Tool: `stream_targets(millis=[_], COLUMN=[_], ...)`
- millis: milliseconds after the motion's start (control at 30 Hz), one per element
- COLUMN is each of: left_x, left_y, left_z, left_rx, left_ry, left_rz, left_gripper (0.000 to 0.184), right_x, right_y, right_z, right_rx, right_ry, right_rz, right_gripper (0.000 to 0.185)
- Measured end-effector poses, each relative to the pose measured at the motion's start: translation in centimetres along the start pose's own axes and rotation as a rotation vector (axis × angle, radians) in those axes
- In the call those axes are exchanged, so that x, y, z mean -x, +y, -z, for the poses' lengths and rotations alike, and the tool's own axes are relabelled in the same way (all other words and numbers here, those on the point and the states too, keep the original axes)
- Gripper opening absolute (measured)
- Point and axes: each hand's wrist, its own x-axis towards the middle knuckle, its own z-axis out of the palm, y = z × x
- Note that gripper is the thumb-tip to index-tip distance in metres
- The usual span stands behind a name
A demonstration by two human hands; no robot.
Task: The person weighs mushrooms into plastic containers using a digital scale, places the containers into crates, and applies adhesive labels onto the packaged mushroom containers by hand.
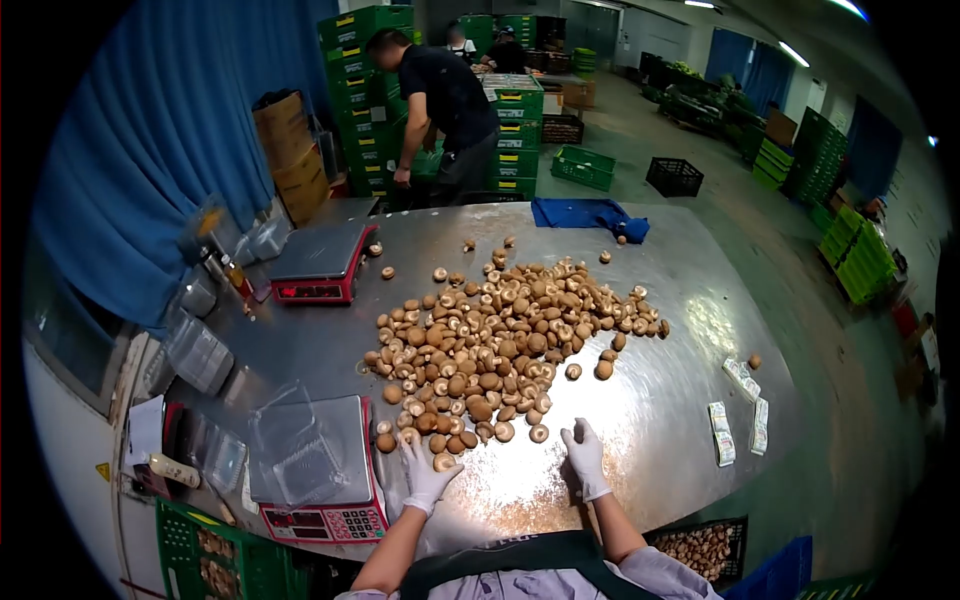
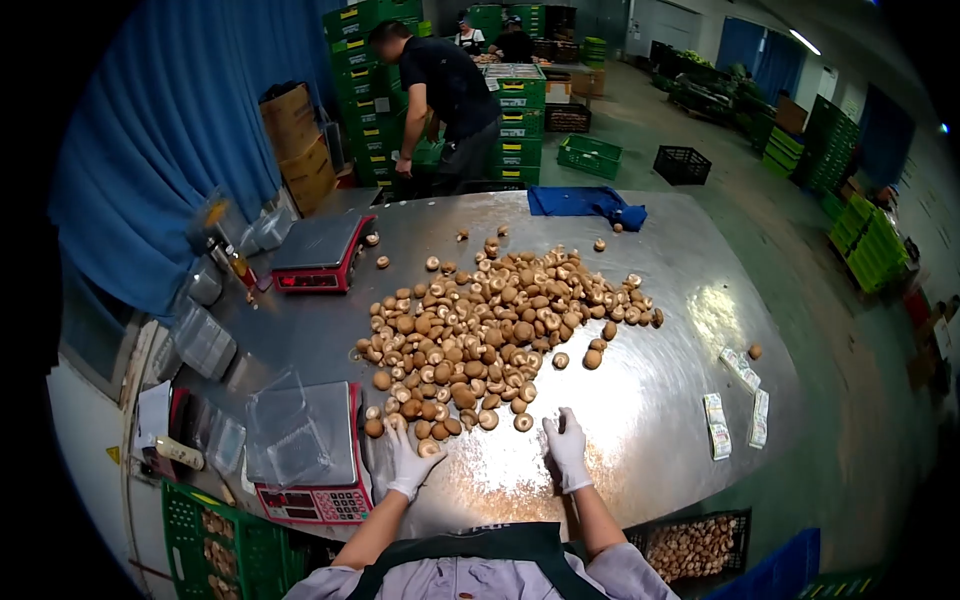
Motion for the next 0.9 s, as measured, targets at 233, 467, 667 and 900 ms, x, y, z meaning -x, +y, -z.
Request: stream_targets(millis=[233, 467, 667, 900], left_x=[-3.7, -6.9, -7.4, -8.6], left_y=[2.8, 5.0, 6.4, 6.8], left_z=[-2.4, -3.2, -3.0, -2.1], left_rx=[0.144, -0.097, -0.251, -0.290], left_ry=[0.052, 0.000, -0.100, -0.155], left_rz=[-0.249, -0.220, -0.290, -0.410], left_gripper=[0.108, 0.104, 0.099, 0.080], right_x=[-7.9, -10.3, -10.0, -9.3], right_y=[1.1, -0.7, -1.3, -2.1], right_z=[-4.9, -10.1, -10.1, -9.9], right_rx=[-0.117, 0.115, 0.162, 0.115], right_ry=[0.112, 0.045, -0.004, -0.115], right_rz=[0.254, 0.394, 0.440, 0.503], right_gripper=[0.060, 0.066, 0.065, 0.060])
